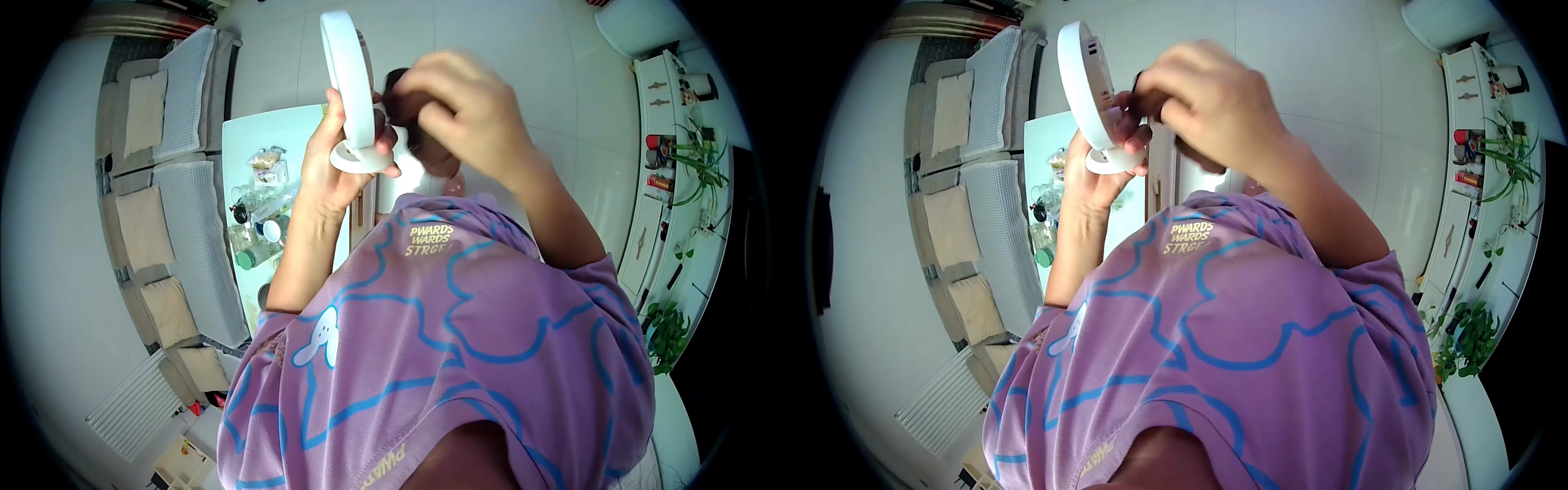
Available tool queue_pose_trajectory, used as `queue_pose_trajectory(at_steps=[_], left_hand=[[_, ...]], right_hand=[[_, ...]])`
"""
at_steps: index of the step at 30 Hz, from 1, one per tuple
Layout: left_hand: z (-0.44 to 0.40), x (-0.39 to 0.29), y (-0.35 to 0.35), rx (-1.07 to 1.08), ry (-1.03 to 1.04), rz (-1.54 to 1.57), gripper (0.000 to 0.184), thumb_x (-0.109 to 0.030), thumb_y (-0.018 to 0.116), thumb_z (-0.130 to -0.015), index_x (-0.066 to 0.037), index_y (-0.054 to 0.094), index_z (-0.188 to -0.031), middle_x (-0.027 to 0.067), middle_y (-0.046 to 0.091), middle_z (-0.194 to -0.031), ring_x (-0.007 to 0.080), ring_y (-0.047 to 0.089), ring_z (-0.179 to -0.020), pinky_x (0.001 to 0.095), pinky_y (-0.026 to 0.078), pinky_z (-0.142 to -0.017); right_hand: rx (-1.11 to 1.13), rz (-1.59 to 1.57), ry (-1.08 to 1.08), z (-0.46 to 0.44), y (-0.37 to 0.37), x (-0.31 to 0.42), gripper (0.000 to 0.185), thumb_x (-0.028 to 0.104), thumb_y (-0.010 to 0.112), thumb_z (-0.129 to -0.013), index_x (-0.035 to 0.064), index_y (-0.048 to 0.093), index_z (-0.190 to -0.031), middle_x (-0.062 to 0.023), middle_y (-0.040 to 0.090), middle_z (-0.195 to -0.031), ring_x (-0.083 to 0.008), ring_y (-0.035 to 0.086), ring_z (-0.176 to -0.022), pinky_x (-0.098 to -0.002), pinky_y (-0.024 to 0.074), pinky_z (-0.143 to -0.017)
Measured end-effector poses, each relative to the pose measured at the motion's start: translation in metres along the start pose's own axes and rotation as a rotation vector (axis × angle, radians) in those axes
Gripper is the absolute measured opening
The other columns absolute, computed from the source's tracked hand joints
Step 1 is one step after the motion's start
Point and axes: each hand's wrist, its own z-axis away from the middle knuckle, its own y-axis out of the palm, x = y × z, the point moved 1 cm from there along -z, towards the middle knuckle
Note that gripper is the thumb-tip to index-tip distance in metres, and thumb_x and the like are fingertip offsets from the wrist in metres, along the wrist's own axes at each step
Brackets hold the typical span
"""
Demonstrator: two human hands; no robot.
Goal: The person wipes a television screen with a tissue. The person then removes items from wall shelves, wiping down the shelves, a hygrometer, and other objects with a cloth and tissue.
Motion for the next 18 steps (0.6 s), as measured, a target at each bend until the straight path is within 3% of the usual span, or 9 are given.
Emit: queue_pose_trajectory(at_steps=[1,2,3,4,7,9,11,13,18], left_hand=[[-0.001,0.0,0.004,0.024,0.034,-0.048,0.038,-0.033,0.039,-0.1,-0.001,0.049,-0.12,0.0127,0.056,-0.087,0.0272,0.058,-0.072,0.0471,0.059,-0.049],[0.001,0.0,0.01,-0.031,0.036,-0.132,0.042,-0.038,0.038,-0.1,-0.002,0.048,-0.12,0.0118,0.056,-0.086,0.0263,0.057,-0.071,0.0464,0.059,-0.05],[0.003,0.001,0.019,-0.089,0.039,-0.215,0.045,-0.042,0.038,-0.1,-0.003,0.048,-0.119,0.0109,0.056,-0.085,0.0254,0.056,-0.07,0.0458,0.059,-0.05],[0.002,0.003,0.024,-0.153,0.045,-0.338,0.055,-0.053,0.035,-0.097,-0.004,0.048,-0.119,0.0101,0.057,-0.087,0.0243,0.059,-0.069,0.0451,0.06,-0.053],[0.001,0.004,0.028,-0.287,0.156,-0.372,0.056,-0.055,0.036,-0.096,-0.006,0.048,-0.12,0.01,0.059,-0.089,0.0226,0.062,-0.071,0.045,0.061,-0.056],[0.001,-0.01,0.009,-0.147,0.196,-0.378,0.061,-0.053,0.031,-0.098,-0.002,0.043,-0.128,0.0137,0.061,-0.112,0.0237,0.066,-0.092,0.0446,0.062,-0.065],[0.003,-0.011,0.026,-0.36,0.367,-0.519,0.058,-0.05,0.031,-0.099,-0.002,0.039,-0.131,0.0157,0.059,-0.117,0.0245,0.066,-0.095,0.0435,0.062,-0.068],[0.004,-0.012,0.03,-0.343,0.429,-0.537,0.055,-0.047,0.032,-0.1,-0.002,0.037,-0.131,0.0171,0.057,-0.119,0.0256,0.066,-0.096,0.0416,0.061,-0.068],[0.008,-0.006,0.03,-0.268,0.469,-0.715,0.049,-0.042,0.039,-0.1,-0.001,0.039,-0.127,0.0165,0.061,-0.109,0.0235,0.068,-0.086,0.0349,0.061,-0.063]], right_hand=[[-0.116,-0.017,0.027,-0.004,-0.004,-0.002,0.029,-0.005,0.058,-0.07,0.0111,0.066,-0.093,-0.0002,0.063,-0.092,-0.0193,0.062,-0.084,-0.0312,0.0522,-0.07],[-0.212,-0.322,0.253,-0.005,-0.007,0.004,0.027,-0.006,0.059,-0.074,0.0073,0.065,-0.096,-0.0035,0.063,-0.094,-0.0176,0.063,-0.086,-0.0291,0.0512,-0.073],[-0.248,-0.356,0.343,-0.009,-0.013,0.008,0.027,-0.007,0.058,-0.077,0.0048,0.064,-0.101,-0.0065,0.062,-0.099,-0.0167,0.062,-0.089,-0.0277,0.05,-0.076],[-0.236,-0.387,0.287,-0.008,-0.011,0.01,0.029,-0.007,0.058,-0.076,0.0049,0.064,-0.102,-0.0064,0.061,-0.098,-0.0169,0.062,-0.089,-0.0278,0.0499,-0.077],[-0.194,-0.427,0.11,0.001,-0.003,0.016,0.032,-0.006,0.06,-0.074,0.0051,0.064,-0.104,-0.0057,0.06,-0.097,-0.0168,0.062,-0.089,-0.0281,0.05,-0.078],[-0.043,-0.41,0.137,0.009,-0.005,0.014,0.03,-0.005,0.06,-0.073,0.0045,0.063,-0.101,-0.0067,0.061,-0.094,-0.0179,0.063,-0.086,-0.0277,0.0501,-0.077],[0.045,-0.291,0.305,0.02,-0.006,0.005,0.03,0.0,0.06,-0.075,0.0042,0.062,-0.104,-0.0073,0.062,-0.098,-0.0164,0.063,-0.087,-0.0281,0.05,-0.079],[-0.034,-0.504,0.544,0.021,-0.007,0.004,0.03,0.005,0.059,-0.079,0.0028,0.06,-0.109,-0.0081,0.063,-0.103,-0.0153,0.062,-0.091,-0.029,0.0491,-0.082],[-0.039,-0.615,0.598,0.012,-0.016,0.001,0.042,0.028,0.069,-0.086,-0.0024,0.06,-0.114,-0.0083,0.064,-0.104,-0.0135,0.06,-0.094,-0.0276,0.0475,-0.083]])
